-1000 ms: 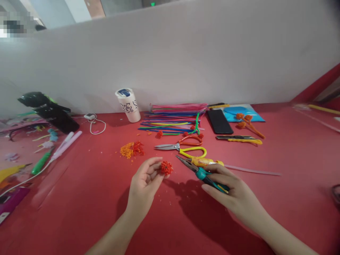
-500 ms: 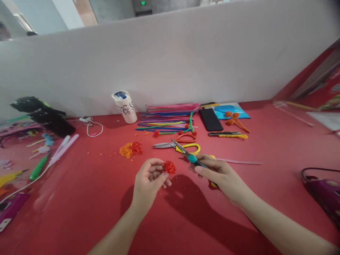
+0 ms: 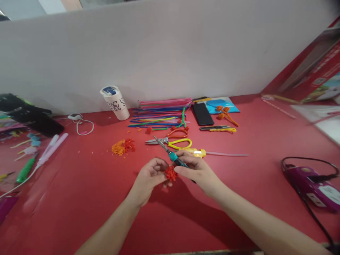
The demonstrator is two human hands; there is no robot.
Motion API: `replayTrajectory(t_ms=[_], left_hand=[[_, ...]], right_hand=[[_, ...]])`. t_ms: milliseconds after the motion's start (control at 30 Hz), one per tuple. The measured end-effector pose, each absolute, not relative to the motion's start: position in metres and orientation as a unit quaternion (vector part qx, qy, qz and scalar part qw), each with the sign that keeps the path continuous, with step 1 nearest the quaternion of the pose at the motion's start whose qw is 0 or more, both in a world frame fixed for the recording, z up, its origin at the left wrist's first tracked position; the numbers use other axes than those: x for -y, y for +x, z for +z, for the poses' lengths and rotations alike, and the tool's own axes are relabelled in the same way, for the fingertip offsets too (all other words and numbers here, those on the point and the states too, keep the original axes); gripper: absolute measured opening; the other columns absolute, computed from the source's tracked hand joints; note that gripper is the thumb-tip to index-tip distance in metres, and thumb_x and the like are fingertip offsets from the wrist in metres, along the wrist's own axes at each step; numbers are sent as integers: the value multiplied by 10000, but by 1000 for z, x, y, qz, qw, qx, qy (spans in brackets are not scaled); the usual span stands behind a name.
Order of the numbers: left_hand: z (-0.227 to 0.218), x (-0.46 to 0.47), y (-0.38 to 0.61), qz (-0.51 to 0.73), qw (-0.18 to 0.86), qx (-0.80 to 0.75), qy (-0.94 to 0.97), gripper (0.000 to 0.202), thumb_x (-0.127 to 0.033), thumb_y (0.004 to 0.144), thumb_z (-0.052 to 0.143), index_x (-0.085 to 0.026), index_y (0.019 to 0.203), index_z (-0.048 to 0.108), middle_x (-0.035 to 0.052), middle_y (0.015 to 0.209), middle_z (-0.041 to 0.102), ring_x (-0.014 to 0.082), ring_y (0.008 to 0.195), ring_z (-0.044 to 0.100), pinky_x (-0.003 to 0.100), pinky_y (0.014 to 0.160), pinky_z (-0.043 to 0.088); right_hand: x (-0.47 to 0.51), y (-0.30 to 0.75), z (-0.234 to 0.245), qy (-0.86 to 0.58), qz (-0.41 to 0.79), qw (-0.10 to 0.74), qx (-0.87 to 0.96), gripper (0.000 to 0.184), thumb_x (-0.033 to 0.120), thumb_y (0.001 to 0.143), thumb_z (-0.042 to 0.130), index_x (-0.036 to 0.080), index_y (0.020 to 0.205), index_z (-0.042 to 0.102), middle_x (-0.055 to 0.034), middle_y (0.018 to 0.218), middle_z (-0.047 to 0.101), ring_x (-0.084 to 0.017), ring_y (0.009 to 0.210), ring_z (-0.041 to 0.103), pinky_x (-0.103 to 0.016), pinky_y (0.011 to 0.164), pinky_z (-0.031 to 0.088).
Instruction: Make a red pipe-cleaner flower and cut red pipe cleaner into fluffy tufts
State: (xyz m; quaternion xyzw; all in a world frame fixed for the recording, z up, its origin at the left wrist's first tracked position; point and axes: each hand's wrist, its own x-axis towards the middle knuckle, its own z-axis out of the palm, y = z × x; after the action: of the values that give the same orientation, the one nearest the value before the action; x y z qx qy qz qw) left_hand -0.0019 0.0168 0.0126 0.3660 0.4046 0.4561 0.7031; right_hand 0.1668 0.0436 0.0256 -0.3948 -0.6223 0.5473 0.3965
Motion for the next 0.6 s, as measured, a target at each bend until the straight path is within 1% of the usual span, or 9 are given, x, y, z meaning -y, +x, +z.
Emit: replayTrajectory(t_ms=[67, 133, 200, 267, 333, 467, 600], left_hand=[[14, -16, 0, 462, 708, -410, 342, 104, -146, 703, 627, -156, 763, 542, 2, 658, 628, 105, 552, 590, 200, 522, 444], [16, -15, 0, 476, 715, -408, 311, 58, -132, 713, 612, -145, 746, 567, 10, 678, 639, 105, 608, 602, 209, 607, 464], [18, -15, 0, 491, 720, -391, 295, 79, -115, 697, 619, -135, 773, 606, 17, 738, 650, 99, 664, 601, 206, 677, 462], [20, -15, 0, 502, 717, -379, 301, 166, -109, 674, 638, -136, 839, 634, 21, 806, 657, 98, 719, 596, 197, 718, 451], [22, -14, 3, 507, 699, -391, 320, 212, -121, 670, 657, -149, 879, 639, 21, 849, 664, 96, 744, 588, 191, 731, 442], [23, -11, 11, 521, 654, -436, 333, 169, -150, 699, 658, -172, 864, 631, 6, 824, 667, 97, 756, 583, 195, 726, 440], [27, -10, 11, 519, 681, -414, 310, 173, -161, 726, 626, -153, 899, 624, 31, 836, 659, 122, 771, 598, 232, 739, 456]], right_hand=[[-42, 166, 23, -411, 520, 411, 625, 95, 286, 716, 614, 194, 707, 636, -22, 867, 537, -162, 854, 510, -300, 809, 387], [-39, 165, 20, -431, 491, 424, 627, 102, 295, 721, 607, 194, 716, 620, -26, 872, 536, -171, 866, 505, -309, 813, 381], [-37, 165, 18, -452, 457, 435, 630, 115, 308, 725, 604, 194, 719, 609, -37, 898, 534, -185, 898, 501, -322, 821, 377], [-34, 164, 16, -468, 418, 442, 640, 122, 315, 726, 609, 194, 718, 600, -50, 927, 525, -194, 913, 499, -332, 822, 380], [-31, 163, 16, -473, 377, 452, 656, 116, 308, 725, 616, 195, 721, 590, -55, 935, 514, -192, 906, 499, -331, 811, 391], [-25, 158, 17, -453, 324, 466, 688, 85, 270, 721, 623, 197, 724, 580, -55, 933, 516, -187, 901, 505, -318, 796, 414], [-25, 162, 20, -444, 321, 455, 702, 72, 273, 741, 605, 203, 760, 609, -57, 946, 538, -191, 919, 520, -320, 805, 426]])
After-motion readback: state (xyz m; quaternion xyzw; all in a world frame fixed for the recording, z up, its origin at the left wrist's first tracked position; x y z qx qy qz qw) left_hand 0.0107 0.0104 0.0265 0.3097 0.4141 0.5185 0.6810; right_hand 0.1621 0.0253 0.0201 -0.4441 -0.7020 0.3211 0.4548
